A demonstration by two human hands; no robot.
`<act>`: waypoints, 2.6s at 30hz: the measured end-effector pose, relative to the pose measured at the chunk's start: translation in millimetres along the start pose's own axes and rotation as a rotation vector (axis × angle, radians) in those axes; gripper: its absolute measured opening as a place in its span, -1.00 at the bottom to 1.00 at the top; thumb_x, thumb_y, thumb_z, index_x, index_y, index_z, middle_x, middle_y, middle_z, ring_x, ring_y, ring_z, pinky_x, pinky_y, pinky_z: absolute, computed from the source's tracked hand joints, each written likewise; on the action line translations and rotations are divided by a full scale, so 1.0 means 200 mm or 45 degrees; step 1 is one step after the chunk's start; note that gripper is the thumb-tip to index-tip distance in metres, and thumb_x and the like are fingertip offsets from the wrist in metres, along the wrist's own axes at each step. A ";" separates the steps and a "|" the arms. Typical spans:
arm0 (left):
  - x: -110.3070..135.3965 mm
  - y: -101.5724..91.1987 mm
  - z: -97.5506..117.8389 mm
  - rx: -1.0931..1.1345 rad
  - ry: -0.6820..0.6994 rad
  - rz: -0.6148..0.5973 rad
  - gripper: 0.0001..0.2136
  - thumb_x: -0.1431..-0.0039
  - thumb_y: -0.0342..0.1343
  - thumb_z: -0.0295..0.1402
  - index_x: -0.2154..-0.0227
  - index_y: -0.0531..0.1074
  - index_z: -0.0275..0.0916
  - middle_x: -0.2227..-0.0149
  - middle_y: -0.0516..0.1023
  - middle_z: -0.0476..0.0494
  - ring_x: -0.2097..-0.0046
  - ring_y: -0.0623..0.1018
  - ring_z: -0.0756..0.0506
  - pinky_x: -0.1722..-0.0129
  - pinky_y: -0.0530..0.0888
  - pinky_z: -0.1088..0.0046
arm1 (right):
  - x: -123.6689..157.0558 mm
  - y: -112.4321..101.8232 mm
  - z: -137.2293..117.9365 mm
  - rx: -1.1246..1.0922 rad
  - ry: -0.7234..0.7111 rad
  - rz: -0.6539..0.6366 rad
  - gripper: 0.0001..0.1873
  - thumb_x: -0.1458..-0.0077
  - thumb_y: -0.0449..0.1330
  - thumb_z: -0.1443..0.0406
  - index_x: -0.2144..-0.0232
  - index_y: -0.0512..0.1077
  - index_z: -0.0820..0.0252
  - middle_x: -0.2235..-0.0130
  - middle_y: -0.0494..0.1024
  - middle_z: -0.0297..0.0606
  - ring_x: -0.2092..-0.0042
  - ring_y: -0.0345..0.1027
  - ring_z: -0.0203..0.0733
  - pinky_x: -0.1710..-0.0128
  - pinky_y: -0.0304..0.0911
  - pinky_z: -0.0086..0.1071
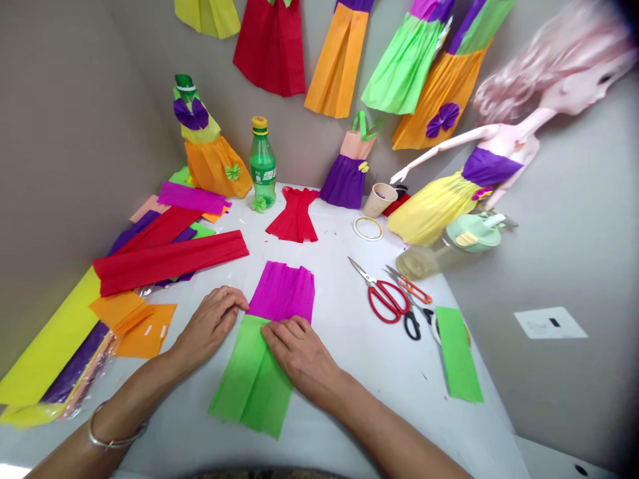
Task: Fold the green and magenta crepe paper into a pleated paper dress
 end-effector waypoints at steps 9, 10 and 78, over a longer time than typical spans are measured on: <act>0.00 0.08 0.01 -0.144 -0.028 0.131 -0.72 -0.27 0.14 -0.07 0.17 0.33 -0.15 0.13 0.43 -0.15 0.01 0.43 -0.30 0.02 0.34 0.08 | 0.00 0.00 0.00 -0.016 0.005 -0.007 -0.59 -0.33 0.01 0.50 -0.20 0.24 0.43 0.07 0.50 -0.03 0.10 0.29 -0.03 0.00 0.26 -0.10; -0.01 0.09 0.01 -0.150 -0.027 0.134 -0.75 -0.28 0.13 -0.09 0.18 0.32 -0.14 0.13 0.42 -0.15 0.02 0.44 -0.29 0.03 0.34 0.09 | 0.00 0.00 0.00 -0.020 0.005 -0.008 -0.59 -0.34 0.00 0.50 -0.20 0.24 0.42 0.07 0.50 -0.02 0.10 0.29 -0.03 0.00 0.26 -0.10; -0.09 0.20 0.12 -0.075 0.364 -0.202 -0.83 -0.40 -0.06 -0.33 0.37 0.21 -0.15 0.43 0.32 0.08 0.39 0.37 -0.05 0.35 0.24 0.43 | 0.16 -0.04 0.11 -0.376 0.560 0.305 -0.90 -0.26 0.18 0.42 0.22 0.43 0.11 0.19 0.48 -0.21 0.15 0.36 -0.13 0.16 0.33 -0.30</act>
Point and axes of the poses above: each hand's wrist, its own x-axis away from the middle knuckle, its own y-axis out of the palm, z = x × y, the point moved 1 cm from there along -x, towards the middle knuckle
